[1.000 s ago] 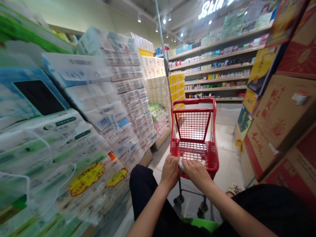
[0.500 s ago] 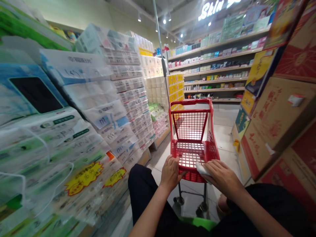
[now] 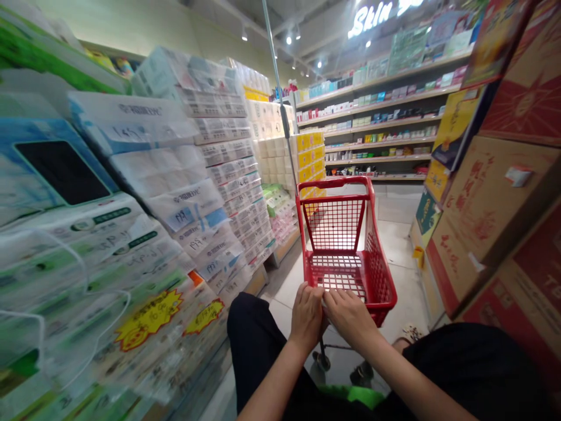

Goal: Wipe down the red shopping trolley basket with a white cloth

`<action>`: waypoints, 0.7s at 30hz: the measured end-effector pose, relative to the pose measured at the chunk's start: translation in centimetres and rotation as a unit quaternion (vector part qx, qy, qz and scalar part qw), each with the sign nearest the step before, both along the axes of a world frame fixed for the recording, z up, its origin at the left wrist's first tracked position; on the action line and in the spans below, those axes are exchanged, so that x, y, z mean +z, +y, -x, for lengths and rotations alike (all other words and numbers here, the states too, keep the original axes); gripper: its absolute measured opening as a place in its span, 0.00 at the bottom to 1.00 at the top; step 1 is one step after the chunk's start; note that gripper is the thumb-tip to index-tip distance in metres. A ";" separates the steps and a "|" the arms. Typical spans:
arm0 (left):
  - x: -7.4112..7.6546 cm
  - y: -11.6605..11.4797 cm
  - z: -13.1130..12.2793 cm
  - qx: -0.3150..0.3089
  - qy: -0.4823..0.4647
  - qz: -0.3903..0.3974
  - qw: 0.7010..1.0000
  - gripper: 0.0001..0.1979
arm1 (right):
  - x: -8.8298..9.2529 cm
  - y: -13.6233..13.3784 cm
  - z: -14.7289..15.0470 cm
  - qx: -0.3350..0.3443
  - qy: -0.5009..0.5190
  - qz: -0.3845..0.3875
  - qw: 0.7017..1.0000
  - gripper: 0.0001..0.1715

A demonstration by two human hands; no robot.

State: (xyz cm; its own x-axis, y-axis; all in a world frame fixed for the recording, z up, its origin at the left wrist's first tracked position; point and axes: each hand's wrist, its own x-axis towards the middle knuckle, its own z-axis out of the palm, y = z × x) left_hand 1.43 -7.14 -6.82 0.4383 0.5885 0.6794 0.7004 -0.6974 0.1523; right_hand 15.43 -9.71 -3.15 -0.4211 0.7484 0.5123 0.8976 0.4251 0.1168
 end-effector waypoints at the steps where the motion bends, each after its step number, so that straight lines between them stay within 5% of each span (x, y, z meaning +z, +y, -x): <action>1: 0.4 -0.2 0.3 -0.005 0.005 0.016 1.000 0.24 | 0.2 -0.2 -0.3 0.013 0.007 0.005 1.000 0.06; 7: 3.1 -2.0 2.8 -0.057 0.040 0.094 0.993 0.31 | 1.3 -1.3 -6.0 0.036 0.059 0.001 0.998 0.21; 11: 4.7 -1.9 3.7 0.005 0.028 0.084 0.996 0.22 | 0.8 -1.4 -8.5 0.012 0.060 0.016 0.998 0.15; 14: 5.5 -1.5 2.6 0.042 0.027 0.061 0.997 0.15 | 0.3 -1.5 -7.9 0.000 0.063 0.037 0.997 0.15; 18: 5.4 -1.2 -0.8 -0.038 0.123 0.077 0.989 0.11 | 0.4 -1.7 -6.2 0.013 0.079 0.057 0.995 0.15; 21: 4.6 -1.2 -2.7 -0.039 0.171 0.091 0.980 0.09 | 0.7 -1.9 -5.5 0.033 0.109 0.070 0.991 0.13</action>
State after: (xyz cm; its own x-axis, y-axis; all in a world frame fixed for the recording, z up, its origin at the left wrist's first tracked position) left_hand 4.09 -8.38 -2.21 0.6705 0.6423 0.3713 0.6779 -0.7338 0.0451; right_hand 20.97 -11.61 -2.46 -0.3623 0.7929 0.4900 0.8644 0.4825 -0.1417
